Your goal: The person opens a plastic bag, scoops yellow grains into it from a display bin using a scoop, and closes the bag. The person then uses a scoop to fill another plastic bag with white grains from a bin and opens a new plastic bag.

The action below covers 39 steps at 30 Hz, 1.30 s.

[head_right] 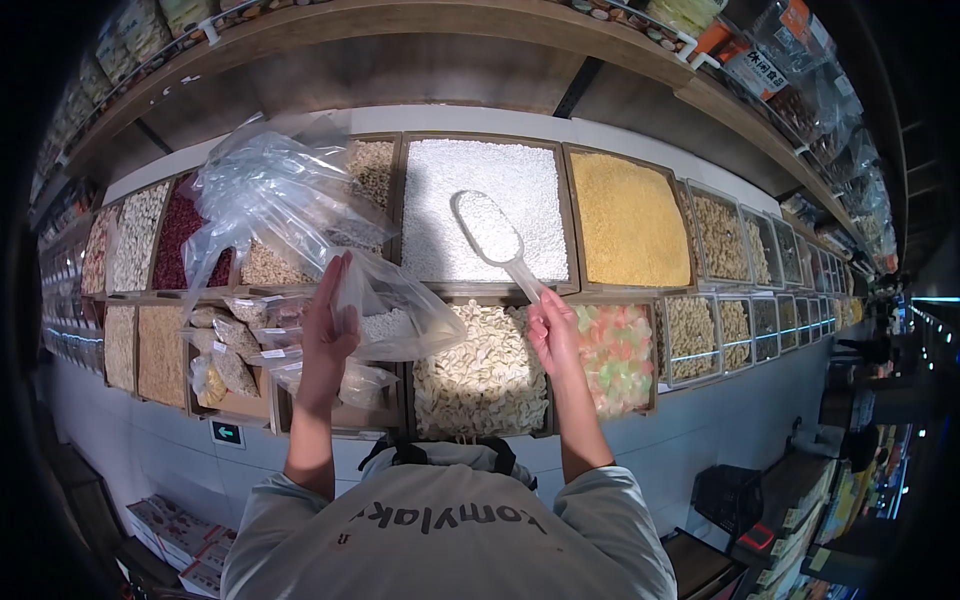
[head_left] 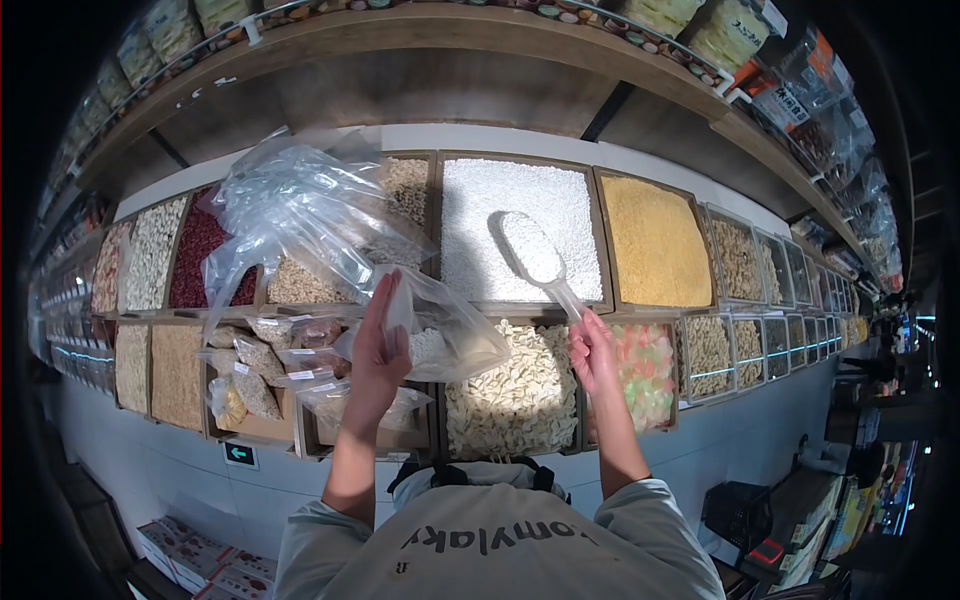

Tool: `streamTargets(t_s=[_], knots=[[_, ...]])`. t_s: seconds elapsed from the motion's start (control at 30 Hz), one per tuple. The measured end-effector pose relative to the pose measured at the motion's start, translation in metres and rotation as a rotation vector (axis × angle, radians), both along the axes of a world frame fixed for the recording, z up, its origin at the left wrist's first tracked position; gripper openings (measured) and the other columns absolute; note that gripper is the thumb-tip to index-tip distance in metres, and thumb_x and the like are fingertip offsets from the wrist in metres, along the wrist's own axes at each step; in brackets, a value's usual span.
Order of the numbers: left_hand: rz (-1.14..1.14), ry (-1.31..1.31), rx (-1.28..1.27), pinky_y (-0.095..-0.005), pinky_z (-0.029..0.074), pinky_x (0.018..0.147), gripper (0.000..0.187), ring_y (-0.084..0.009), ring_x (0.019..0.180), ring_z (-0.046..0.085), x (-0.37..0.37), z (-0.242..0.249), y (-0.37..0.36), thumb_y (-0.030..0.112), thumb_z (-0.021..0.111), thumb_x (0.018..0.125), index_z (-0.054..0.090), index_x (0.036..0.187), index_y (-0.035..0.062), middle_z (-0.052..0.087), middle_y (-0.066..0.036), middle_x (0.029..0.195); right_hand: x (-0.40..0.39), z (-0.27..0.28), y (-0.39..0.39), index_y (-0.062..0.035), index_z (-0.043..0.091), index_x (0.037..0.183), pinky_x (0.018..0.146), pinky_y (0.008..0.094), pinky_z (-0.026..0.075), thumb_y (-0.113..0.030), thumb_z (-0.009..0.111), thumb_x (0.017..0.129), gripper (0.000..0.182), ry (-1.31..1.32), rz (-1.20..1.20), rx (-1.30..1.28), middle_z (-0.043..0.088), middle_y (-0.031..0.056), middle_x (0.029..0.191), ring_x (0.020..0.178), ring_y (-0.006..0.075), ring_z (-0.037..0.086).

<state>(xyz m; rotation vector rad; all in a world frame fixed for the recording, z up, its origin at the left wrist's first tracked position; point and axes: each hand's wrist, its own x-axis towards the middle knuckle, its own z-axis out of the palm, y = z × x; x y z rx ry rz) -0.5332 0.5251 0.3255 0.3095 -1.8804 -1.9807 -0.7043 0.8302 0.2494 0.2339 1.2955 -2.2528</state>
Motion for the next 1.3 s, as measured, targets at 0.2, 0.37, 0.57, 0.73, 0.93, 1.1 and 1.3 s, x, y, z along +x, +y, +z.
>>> streamTargets(t_s=[0.2, 0.37, 0.57, 0.73, 0.93, 1.1, 1.3], knots=[[0.005, -0.010, 0.125, -0.0129, 0.028, 0.059, 0.092, 0.0043, 0.075, 0.035, -0.001, 0.002, 0.002, -0.024, 0.037, 0.074, 0.028, 0.159, 0.0092, 0.032, -0.007, 0.163, 0.003, 0.025, 0.013, -0.0010, 0.057, 0.131, 0.039, 0.0158, 0.032, -0.018, 0.056, 0.103, 0.033, 0.010, 0.023, 0.051, 0.059, 0.0037, 0.073, 0.047, 0.0024, 0.040], [-0.011, 0.005, 0.171, -0.0140, 0.027, 0.057, 0.095, 0.0035, 0.070, 0.031, 0.001, 0.004, -0.001, -0.023, 0.038, 0.071, 0.028, 0.159, 0.0100, 0.031, -0.007, 0.164, 0.012, 0.047, 0.029, -0.0001, 0.058, 0.131, 0.037, 0.0162, 0.033, -0.016, 0.056, 0.103, 0.033, 0.019, 0.097, 0.037, 0.059, 0.0048, 0.072, 0.045, 0.0024, 0.039], [-0.054, 0.057, 0.230, -0.0168, 0.027, 0.052, 0.102, -0.0010, 0.060, 0.033, 0.004, 0.003, -0.005, -0.021, 0.041, 0.063, 0.024, 0.160, 0.0082, 0.028, -0.009, 0.165, 0.020, 0.076, 0.034, 0.0036, 0.059, 0.130, 0.034, 0.0165, 0.030, -0.019, 0.060, 0.101, 0.037, 0.003, 0.305, 0.081, 0.058, 0.0063, 0.069, 0.042, 0.0024, 0.036], [-0.051, 0.023, 0.259, -0.0164, 0.028, 0.053, 0.102, -0.0011, 0.061, 0.032, 0.011, 0.014, 0.000, -0.018, 0.041, 0.060, 0.026, 0.158, 0.0050, 0.032, -0.009, 0.163, 0.025, 0.097, 0.014, 0.0035, 0.062, 0.127, 0.035, 0.0186, 0.034, -0.017, 0.061, 0.100, 0.034, -0.006, 0.492, 0.227, 0.060, 0.0060, 0.071, 0.044, 0.0030, 0.039], [-0.049, 0.015, 0.273, -0.0164, 0.030, 0.055, 0.102, -0.0019, 0.062, 0.034, 0.018, 0.016, 0.001, -0.013, 0.041, 0.057, 0.028, 0.157, 0.0005, 0.035, -0.011, 0.162, 0.034, 0.114, -0.039, 0.0023, 0.063, 0.129, 0.042, 0.0209, 0.041, -0.016, 0.062, 0.099, 0.035, 0.124, 0.701, 0.473, 0.058, 0.0011, 0.070, 0.047, 0.0040, 0.044], [-0.053, 0.038, 0.281, -0.0171, 0.030, 0.055, 0.103, -0.0034, 0.062, 0.035, 0.022, 0.015, 0.001, -0.011, 0.040, 0.055, 0.026, 0.157, -0.0012, 0.034, -0.013, 0.162, 0.055, 0.132, -0.074, 0.0002, 0.060, 0.134, 0.049, 0.0252, 0.045, -0.018, 0.063, 0.099, 0.040, 0.550, 0.906, 0.822, 0.063, 0.0033, 0.075, 0.052, 0.0064, 0.055], [-0.043, 0.058, 0.278, -0.0173, 0.030, 0.055, 0.103, -0.0035, 0.063, 0.034, 0.026, 0.013, -0.001, -0.015, 0.039, 0.055, 0.028, 0.157, 0.0012, 0.034, -0.013, 0.162, 0.069, 0.143, -0.072, -0.0007, 0.064, 0.128, 0.058, 0.0378, 0.053, -0.014, 0.071, 0.090, 0.040, 1.413, 0.714, 0.943, 0.067, 0.0155, 0.088, 0.058, 0.0270, 0.060]])
